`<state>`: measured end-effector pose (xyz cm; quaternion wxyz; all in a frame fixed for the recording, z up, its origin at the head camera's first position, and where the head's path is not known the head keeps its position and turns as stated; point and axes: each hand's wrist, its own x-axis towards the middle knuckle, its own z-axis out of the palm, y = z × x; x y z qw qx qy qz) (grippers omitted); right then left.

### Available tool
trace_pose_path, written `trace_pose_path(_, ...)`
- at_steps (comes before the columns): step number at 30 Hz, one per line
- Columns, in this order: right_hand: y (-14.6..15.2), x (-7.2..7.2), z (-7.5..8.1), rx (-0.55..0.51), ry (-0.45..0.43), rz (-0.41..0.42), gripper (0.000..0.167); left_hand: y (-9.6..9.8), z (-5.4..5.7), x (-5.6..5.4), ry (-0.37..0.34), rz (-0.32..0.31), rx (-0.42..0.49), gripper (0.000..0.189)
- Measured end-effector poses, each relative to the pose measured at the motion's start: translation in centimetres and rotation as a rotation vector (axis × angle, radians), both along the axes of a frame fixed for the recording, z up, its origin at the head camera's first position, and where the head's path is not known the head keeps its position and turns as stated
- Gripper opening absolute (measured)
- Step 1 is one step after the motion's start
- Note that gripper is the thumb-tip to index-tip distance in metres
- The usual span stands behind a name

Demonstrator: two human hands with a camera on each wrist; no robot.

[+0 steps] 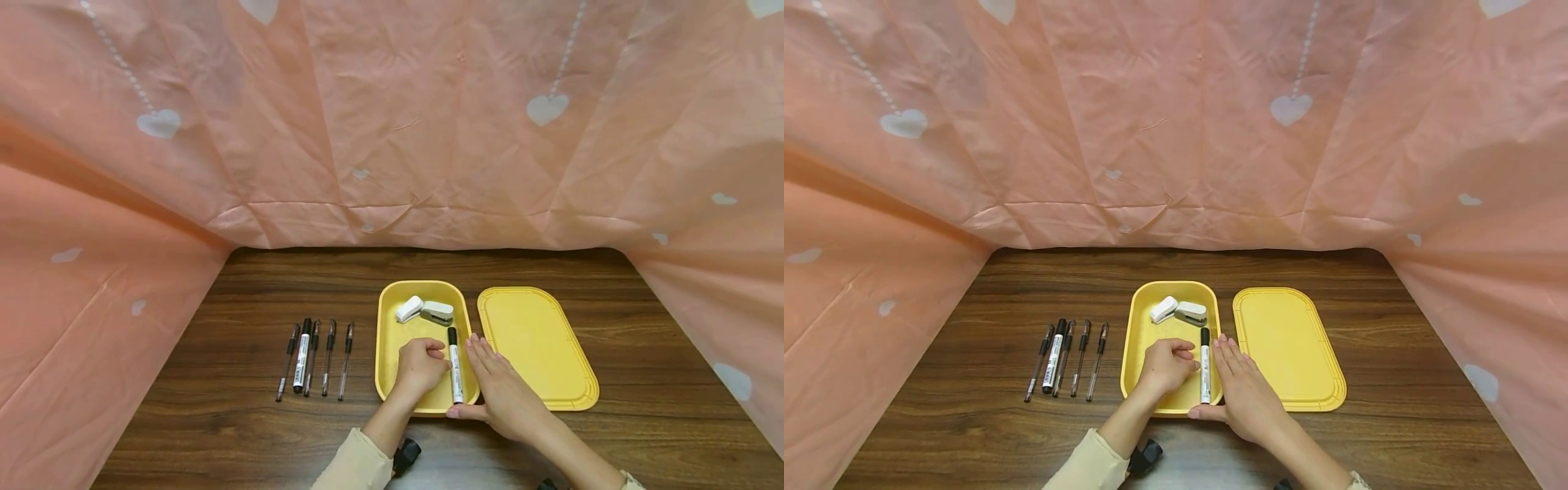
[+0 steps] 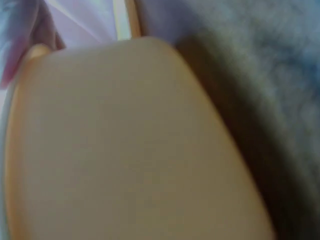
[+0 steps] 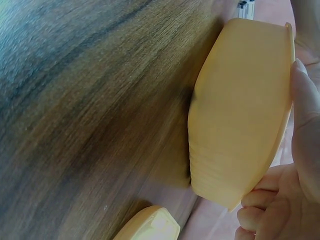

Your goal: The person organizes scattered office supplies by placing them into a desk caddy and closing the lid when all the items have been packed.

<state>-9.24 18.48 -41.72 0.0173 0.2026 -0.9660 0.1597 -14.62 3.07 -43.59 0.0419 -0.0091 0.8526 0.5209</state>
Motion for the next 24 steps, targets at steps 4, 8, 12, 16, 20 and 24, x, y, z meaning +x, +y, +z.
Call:
trace_pose_path(4,0.0,0.0,-0.1,-0.001,0.003,0.002,0.106,-0.4,0.7,-0.3,0.007,0.006,0.018,0.028)
trace_pose_path(8,0.1,-0.1,-0.1,-0.004,0.002,-0.001,0.105,-0.9,1.7,-0.4,0.024,0.008,0.055,0.030)
trace_pose_path(12,0.2,-0.2,-0.1,0.000,0.000,0.002,0.104,-1.5,2.8,-0.4,0.022,0.012,0.084,0.032)
trace_pose_path(16,0.2,-0.2,-0.1,0.003,-0.002,0.006,0.105,-2.1,4.1,-0.4,0.027,0.005,0.115,0.033)
trace_pose_path(20,0.2,-0.2,-0.2,0.005,0.004,0.007,0.107,-2.8,5.5,-0.2,0.063,0.004,0.142,0.032)
trace_pose_path(24,0.1,-0.2,-0.3,0.000,0.013,0.007,0.106,-3.6,7.0,0.0,0.105,0.020,0.160,0.032)
